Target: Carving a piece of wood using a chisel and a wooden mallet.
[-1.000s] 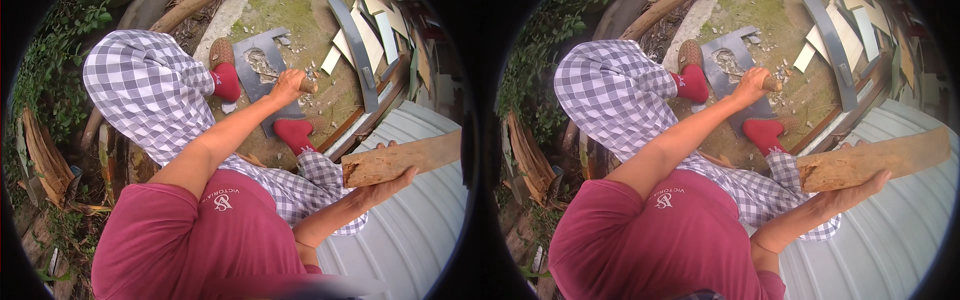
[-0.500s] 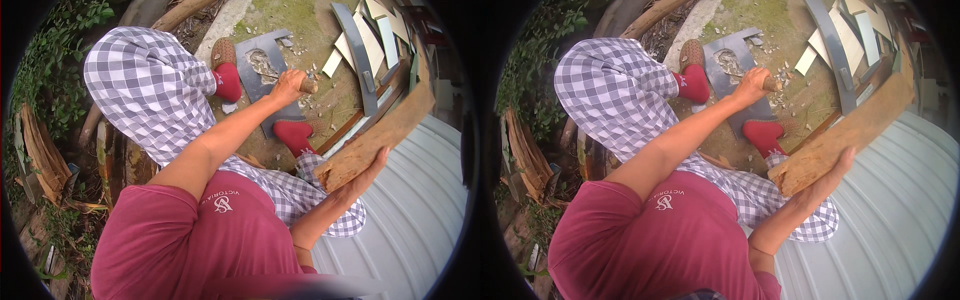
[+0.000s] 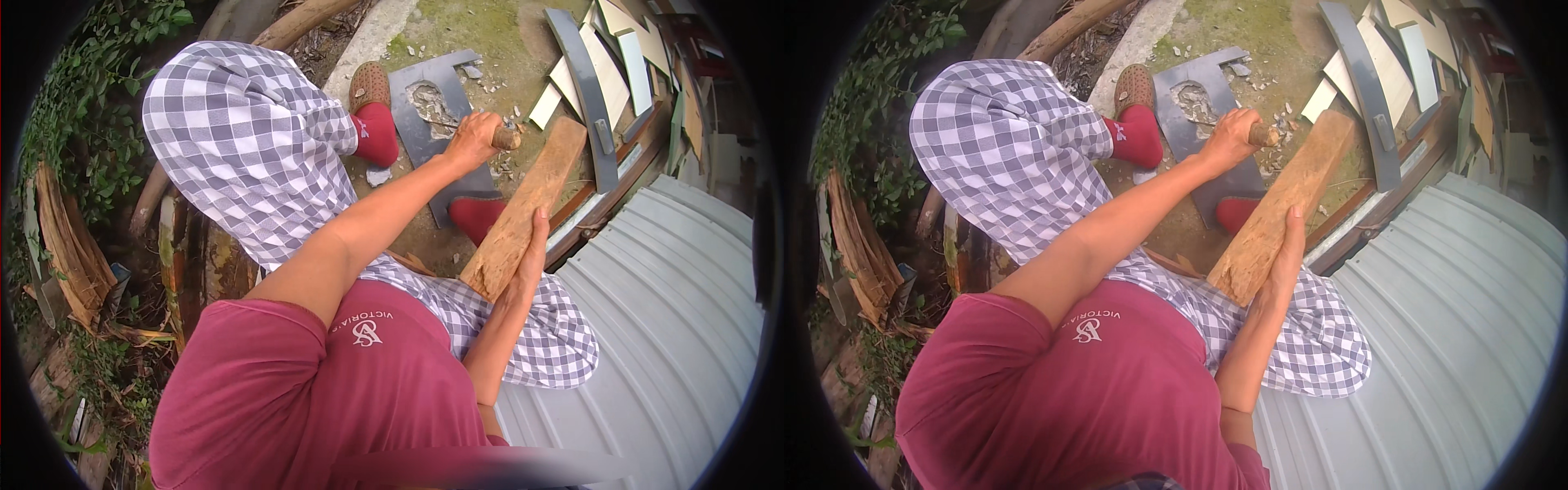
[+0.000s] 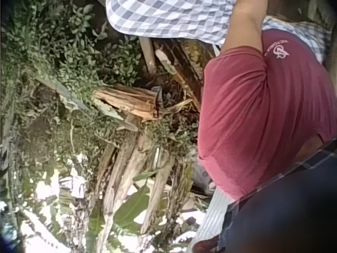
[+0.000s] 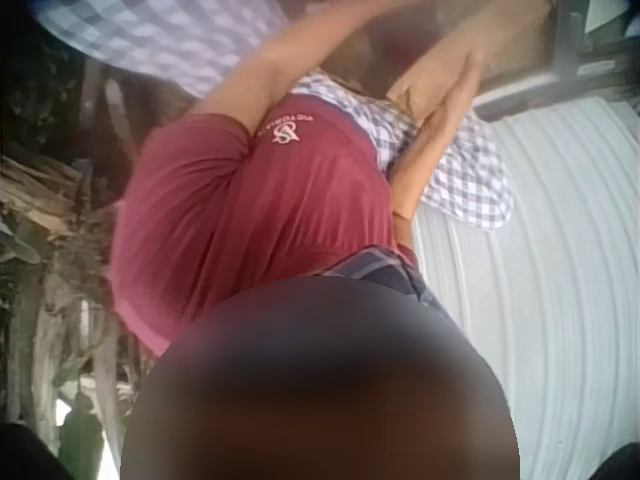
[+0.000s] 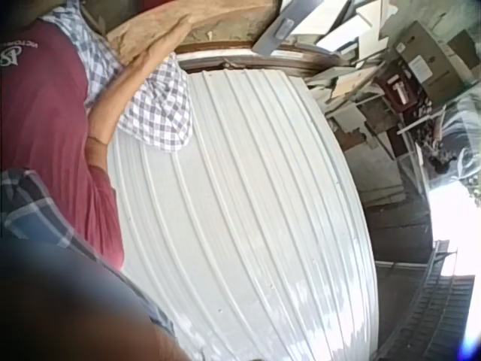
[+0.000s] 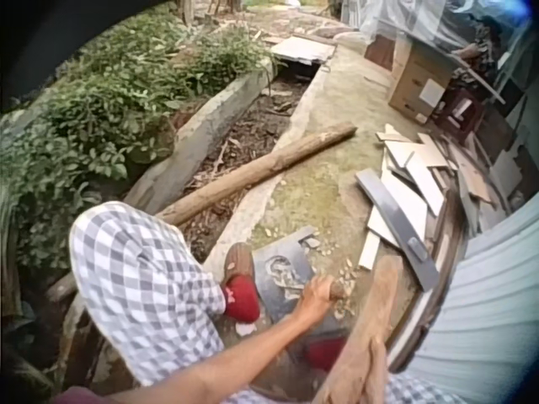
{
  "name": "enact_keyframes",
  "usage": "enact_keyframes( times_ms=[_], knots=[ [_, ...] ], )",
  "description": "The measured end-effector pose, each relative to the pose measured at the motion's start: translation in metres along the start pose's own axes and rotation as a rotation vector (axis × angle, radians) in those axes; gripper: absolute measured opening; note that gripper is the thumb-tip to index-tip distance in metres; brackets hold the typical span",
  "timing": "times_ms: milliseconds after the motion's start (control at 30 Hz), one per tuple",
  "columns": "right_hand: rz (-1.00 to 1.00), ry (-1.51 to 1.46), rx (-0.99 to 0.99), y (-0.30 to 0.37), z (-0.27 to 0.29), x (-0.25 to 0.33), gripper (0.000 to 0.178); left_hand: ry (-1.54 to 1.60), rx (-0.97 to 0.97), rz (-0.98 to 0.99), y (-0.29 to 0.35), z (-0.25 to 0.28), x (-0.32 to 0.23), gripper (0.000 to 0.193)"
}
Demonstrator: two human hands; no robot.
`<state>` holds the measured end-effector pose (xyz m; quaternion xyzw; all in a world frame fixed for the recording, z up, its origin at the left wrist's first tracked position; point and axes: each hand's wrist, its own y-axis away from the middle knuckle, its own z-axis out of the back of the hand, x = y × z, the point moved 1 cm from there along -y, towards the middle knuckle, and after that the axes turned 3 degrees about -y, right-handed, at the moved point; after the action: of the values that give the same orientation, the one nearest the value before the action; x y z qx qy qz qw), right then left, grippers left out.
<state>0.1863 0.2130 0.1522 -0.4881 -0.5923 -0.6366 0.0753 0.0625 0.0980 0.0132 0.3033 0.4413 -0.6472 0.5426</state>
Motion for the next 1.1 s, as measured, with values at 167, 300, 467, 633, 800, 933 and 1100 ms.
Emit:
enact_keyframes(
  times_ms=[167, 300, 467, 633, 800, 933, 1100],
  knots=[
    [0.538, -0.083, -0.032, 0.038, -0.009, 0.097, 0.063, -0.016, 0.010, 0.010, 0.002, -0.002, 0.002, 0.028],
    [0.788, 0.099, -0.102, 0.030, -0.009, 0.093, 0.060, -0.025, 0.020, 0.025, 0.002, 0.001, 0.000, 0.026],
    [0.221, 0.475, 0.065, -0.016, -0.018, -0.038, 0.056, -0.023, 0.018, -0.001, 0.007, -0.005, -0.004, 0.026],
    [0.389, 0.519, 0.090, 0.005, -0.016, 0.030, 0.051, -0.023, 0.000, -0.001, 0.003, -0.002, 0.005, 0.027],
    [0.847, 0.211, -0.160, 0.055, -0.008, 0.113, 0.066, -0.031, 0.024, 0.000, 0.003, 0.000, 0.001, 0.027],
    [0.982, 0.313, -0.349, 0.040, -0.022, 0.066, 0.064, -0.032, 0.007, -0.003, 0.004, 0.001, 0.004, 0.028],
    [0.183, 0.408, 0.131, -0.007, -0.016, -0.042, 0.054, -0.012, 0.067, 0.031, 0.003, -0.006, 0.003, 0.030]
  ],
)
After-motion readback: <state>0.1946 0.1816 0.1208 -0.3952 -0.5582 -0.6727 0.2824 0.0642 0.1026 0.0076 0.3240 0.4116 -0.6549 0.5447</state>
